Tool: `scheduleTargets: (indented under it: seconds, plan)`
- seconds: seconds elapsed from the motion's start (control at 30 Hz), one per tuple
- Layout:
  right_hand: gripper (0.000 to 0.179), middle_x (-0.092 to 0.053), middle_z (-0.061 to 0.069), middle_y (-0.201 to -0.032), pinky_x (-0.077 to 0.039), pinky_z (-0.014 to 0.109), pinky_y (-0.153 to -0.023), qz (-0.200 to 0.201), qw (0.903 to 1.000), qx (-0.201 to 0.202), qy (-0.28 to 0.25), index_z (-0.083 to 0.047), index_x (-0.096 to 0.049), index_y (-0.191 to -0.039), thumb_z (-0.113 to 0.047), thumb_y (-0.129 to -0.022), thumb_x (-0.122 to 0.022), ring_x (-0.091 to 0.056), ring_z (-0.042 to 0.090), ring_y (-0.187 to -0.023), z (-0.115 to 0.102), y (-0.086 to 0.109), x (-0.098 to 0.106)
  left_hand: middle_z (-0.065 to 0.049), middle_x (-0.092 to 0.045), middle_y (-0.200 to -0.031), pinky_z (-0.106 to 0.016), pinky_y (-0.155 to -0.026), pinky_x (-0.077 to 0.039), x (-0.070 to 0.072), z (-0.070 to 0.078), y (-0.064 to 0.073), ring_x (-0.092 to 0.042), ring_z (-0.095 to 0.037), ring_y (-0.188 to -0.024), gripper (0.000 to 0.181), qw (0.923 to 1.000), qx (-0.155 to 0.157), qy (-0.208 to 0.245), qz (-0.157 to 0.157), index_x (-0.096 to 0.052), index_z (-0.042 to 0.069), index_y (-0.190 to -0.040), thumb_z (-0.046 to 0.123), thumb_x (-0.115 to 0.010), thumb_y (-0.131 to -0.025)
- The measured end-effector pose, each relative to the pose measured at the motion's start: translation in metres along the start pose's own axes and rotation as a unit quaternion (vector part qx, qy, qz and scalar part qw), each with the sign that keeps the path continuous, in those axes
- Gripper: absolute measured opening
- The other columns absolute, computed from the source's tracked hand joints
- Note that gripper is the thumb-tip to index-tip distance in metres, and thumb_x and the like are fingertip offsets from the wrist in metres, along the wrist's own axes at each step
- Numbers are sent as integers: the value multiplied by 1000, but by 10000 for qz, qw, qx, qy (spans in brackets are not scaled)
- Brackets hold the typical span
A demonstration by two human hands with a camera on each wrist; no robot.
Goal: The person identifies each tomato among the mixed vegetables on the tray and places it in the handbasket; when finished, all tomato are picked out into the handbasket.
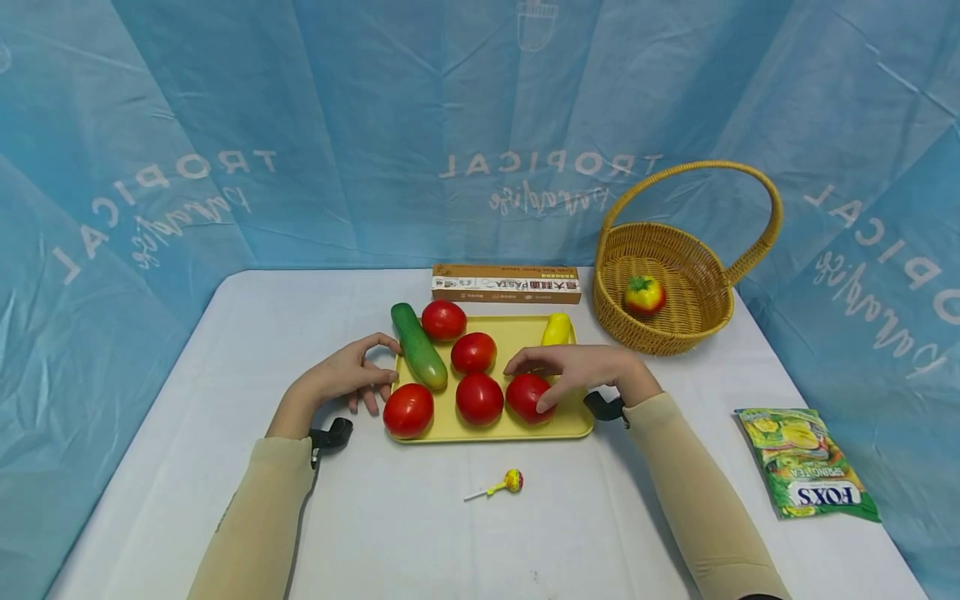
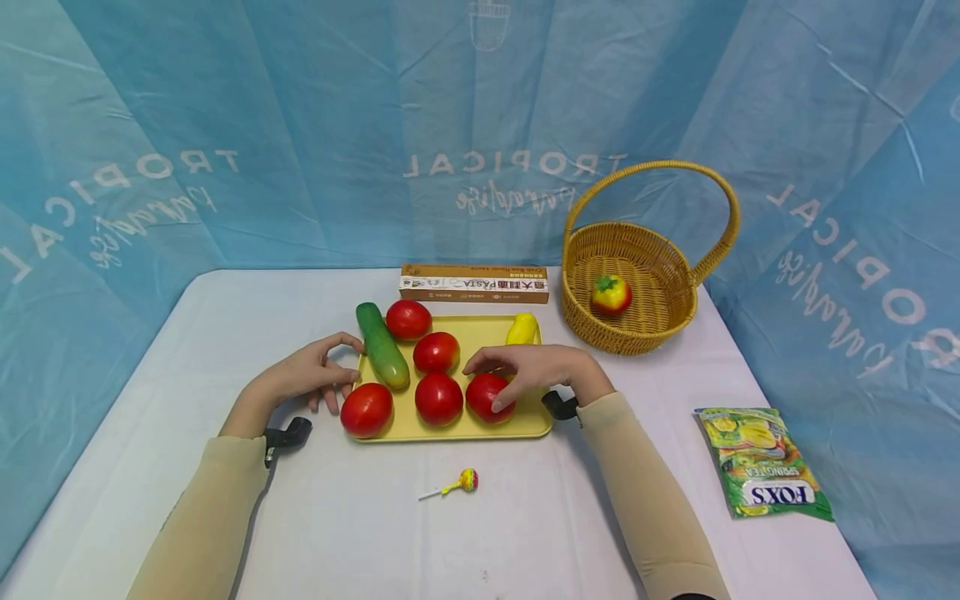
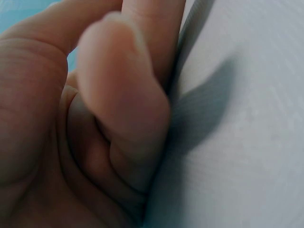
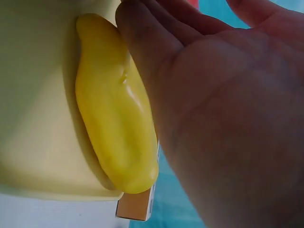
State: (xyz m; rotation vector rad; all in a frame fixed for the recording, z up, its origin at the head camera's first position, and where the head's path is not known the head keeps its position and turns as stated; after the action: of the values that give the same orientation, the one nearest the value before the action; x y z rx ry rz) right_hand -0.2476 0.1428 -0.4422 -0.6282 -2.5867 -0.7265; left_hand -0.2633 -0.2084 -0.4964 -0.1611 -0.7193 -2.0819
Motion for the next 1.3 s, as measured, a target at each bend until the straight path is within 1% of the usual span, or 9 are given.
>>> scheduleTargets:
  seconds: [0.2, 0.47, 0.57, 0.67, 0.77, 0.9, 1.03, 1.17, 1.3]
  plan:
    - [64, -58, -4, -144, -53, 40, -110, -34, 9995, -312, 18, -24, -57, -145, -27, -87, -84, -49, 22, -138, 1, -2, -3, -11, -77, -85, -26, -50, -55, 0, 2, 2, -77, -26, -63, 54, 10000, -21, -44, -24, -41, 15, -148, 30, -68, -104]
    - [61, -58, -1, -146, -54, 42, -109, 34, 9984, -571, 51, -27, -60, -145, -25, -88, -84, -49, 25, -137, -1, -1, -5, -11, -77, -85, -27, -50, -54, -1, 4, 4, -76, -27, -62, 56, 10000, -63, -44, -33, -40, 15, -149, 30, -68, -104]
    - [59, -58, 0, -146, -54, 41, -109, 51, 9984, -569, 49, -27, -62, -144, -26, -90, -83, -50, 25, -136, -1, -1, -5, -11, -77, -85, -27, -50, -55, -1, 3, 3, -76, -26, -62, 54, 10000, -51, -67, -26, -41, 15, -148, 31, -68, -104]
    - [57, -59, -2, -146, -54, 40, -110, 64, 9991, -423, 42, -29, -63, -144, -27, -91, -81, -51, 23, -135, -1, 0, -3, -10, -78, -85, -27, -51, -55, -1, 2, 2, -76, -26, -62, 52, 10000, -37, -65, -12, -42, 16, -147, 31, -68, -104]
    - [56, -60, -4, -148, -53, 40, -111, 127, 9997, -192, 33, -29, -63, -146, -29, -92, -79, -53, 22, -136, -3, 3, -1, -10, -77, -84, -27, -50, -55, -1, 1, 1, -76, -27, -62, 51, 10000, -25, -48, -7, -43, 17, -146, 30, -68, -104]
    - [58, -60, -4, -150, -52, 41, -111, 271, 9993, 249, -1, -20, -60, -149, -28, -94, -77, -54, 23, -136, -9, 8, 5, -10, -77, -83, -26, -50, -55, -1, 0, 0, -76, -27, -62, 50, 10000, -39, -41, -19, -43, 16, -145, 30, -68, -104]
    - [56, -59, 0, -149, -53, 41, -111, 419, 9971, 615, -161, -17, -59, -148, -23, -96, -75, -55, 24, -135, -15, 13, 11, -10, -77, -84, -26, -50, -55, -1, 0, 0, -76, -27, -62, 50, 10000, -51, -44, -8, -43, 17, -145, 30, -68, -104]
    - [56, -58, 3, -149, -53, 42, -111, 526, 9952, 731, -374, -18, -57, -148, -20, -95, -75, -56, 25, -134, -18, 16, 16, -10, -77, -84, -26, -50, -55, -1, -1, 0, -77, -27, -62, 50, 10000, -69, -19, 2, -43, 16, -145, 29, -68, -104]
    - [60, -56, 4, -150, -50, 42, -114, 646, 9940, 710, -515, -20, -55, -150, -19, -94, -76, -56, 24, -135, -17, 18, 20, -10, -77, -84, -26, -50, -55, 0, 0, 0, -76, -27, -62, 50, 10000, -83, -5, 8, -43, 16, -145, 29, -68, -104]
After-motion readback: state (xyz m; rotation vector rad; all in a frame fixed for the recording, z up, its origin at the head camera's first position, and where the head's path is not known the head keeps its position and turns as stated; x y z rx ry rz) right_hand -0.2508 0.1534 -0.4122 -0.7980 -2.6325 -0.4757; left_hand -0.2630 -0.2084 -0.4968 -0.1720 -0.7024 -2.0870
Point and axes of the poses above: each hand's wrist, its own y-axis away from the middle knuckle, its own x-axis out of the back of the hand, z = x × y, the point moved 6 cm from there along -y, towards the middle knuckle
